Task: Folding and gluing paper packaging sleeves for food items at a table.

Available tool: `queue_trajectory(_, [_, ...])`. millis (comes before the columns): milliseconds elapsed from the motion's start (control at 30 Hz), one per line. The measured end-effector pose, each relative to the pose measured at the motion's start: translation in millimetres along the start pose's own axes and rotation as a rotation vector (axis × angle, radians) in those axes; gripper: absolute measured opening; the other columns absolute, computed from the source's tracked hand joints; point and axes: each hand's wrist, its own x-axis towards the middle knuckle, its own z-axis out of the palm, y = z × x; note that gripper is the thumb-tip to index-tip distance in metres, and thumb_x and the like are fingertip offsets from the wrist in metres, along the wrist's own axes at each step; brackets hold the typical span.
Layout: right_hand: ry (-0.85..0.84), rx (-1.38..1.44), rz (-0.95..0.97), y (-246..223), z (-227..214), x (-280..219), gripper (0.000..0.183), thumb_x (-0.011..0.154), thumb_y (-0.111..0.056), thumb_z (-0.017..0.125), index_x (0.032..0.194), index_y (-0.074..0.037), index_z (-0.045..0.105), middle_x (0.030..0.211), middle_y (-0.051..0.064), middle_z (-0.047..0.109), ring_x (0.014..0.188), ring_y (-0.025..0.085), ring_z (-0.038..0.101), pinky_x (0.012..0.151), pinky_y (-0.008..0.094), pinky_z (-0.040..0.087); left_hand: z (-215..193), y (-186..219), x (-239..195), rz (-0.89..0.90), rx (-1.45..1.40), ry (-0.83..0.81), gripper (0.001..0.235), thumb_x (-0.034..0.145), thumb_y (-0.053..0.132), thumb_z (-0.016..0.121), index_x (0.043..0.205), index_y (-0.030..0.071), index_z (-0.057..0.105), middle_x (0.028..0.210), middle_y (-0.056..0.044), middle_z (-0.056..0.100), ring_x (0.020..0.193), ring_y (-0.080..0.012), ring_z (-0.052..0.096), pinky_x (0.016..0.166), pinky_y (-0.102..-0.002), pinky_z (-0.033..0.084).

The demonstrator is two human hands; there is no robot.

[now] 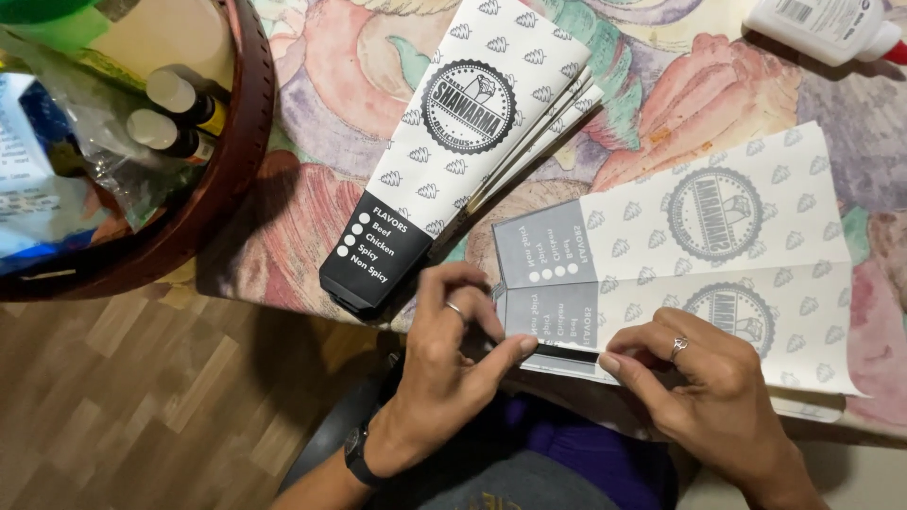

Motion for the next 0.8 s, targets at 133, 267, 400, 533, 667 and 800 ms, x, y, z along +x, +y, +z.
queue_trajectory(133, [-0.025,0.016,0.005,1,0,2,0.008,0.087,-0.012,0.074,0.080,-0.013,0.070,0.067,-0.003,0.064,0.055,0.010,0.055,0.055,0.024,0.043,13,-4,-8,-0.040,-0.010,0.067,0.027,0.088,0.016,0.076,0.089,0.005,0.051,0.098,-0.012,0.050,0.119,-0.0286,0.054,0.089,-0.039,0.051])
queue_trajectory(267, [-0.033,0.001,0.002,2,0,1,0.007,0.086,-0.013,0.075,0.081,-0.013,0.071,0.067,-0.003,0.063,0.056,0.011,0.054,0.057,0.025,0.042,15,-2,-9,-0.126,-0.078,0.055,0.015,0.091,0.015,0.071,0.094,0.006,0.059,0.112,-0.012,0.051,0.107,-0.0244,0.061,0.080,-0.034,0.051])
queue_trajectory(400, [-0.014,0.006,-0.011,4,1,-1,0.007,0.085,-0.012,0.077,0.080,-0.013,0.072,0.065,-0.003,0.062,0.053,0.010,0.053,0.053,0.024,0.041,19,-2,-9,-0.022,-0.054,0.062,0.006,0.091,0.004,0.066,0.092,-0.002,0.064,0.102,-0.013,0.058,0.113,-0.0280,0.054,0.092,-0.040,0.051])
queue_trajectory(533, [-0.012,0.002,-0.024,6,1,-2,0.006,0.085,-0.012,0.076,0.081,-0.014,0.072,0.067,-0.002,0.063,0.056,0.012,0.055,0.056,0.026,0.041,24,1,-19,0.073,0.030,0.078,0.015,0.091,-0.006,0.067,0.099,0.007,0.066,0.119,-0.017,0.047,0.103,-0.0308,0.051,0.093,-0.039,0.046])
queue_trajectory(667, [0.000,-0.029,-0.030,7,3,-4,0.006,0.085,-0.012,0.077,0.083,-0.015,0.072,0.067,-0.002,0.061,0.058,0.012,0.060,0.057,0.027,0.044,30,-1,-21,0.602,0.296,0.045,0.008,0.101,-0.001,0.062,0.102,-0.007,0.068,0.111,-0.019,0.062,0.094,-0.0321,0.054,0.086,-0.044,0.044])
queue_trajectory(800, [0.020,-0.059,-0.037,11,6,-6,0.006,0.083,-0.010,0.078,0.085,-0.013,0.073,0.069,0.000,0.061,0.060,0.015,0.061,0.060,0.028,0.046,26,10,-29,0.728,0.518,-0.057,0.021,0.106,-0.005,0.053,0.116,-0.019,0.064,0.115,-0.029,0.064,0.098,-0.0394,0.066,0.083,-0.047,0.054])
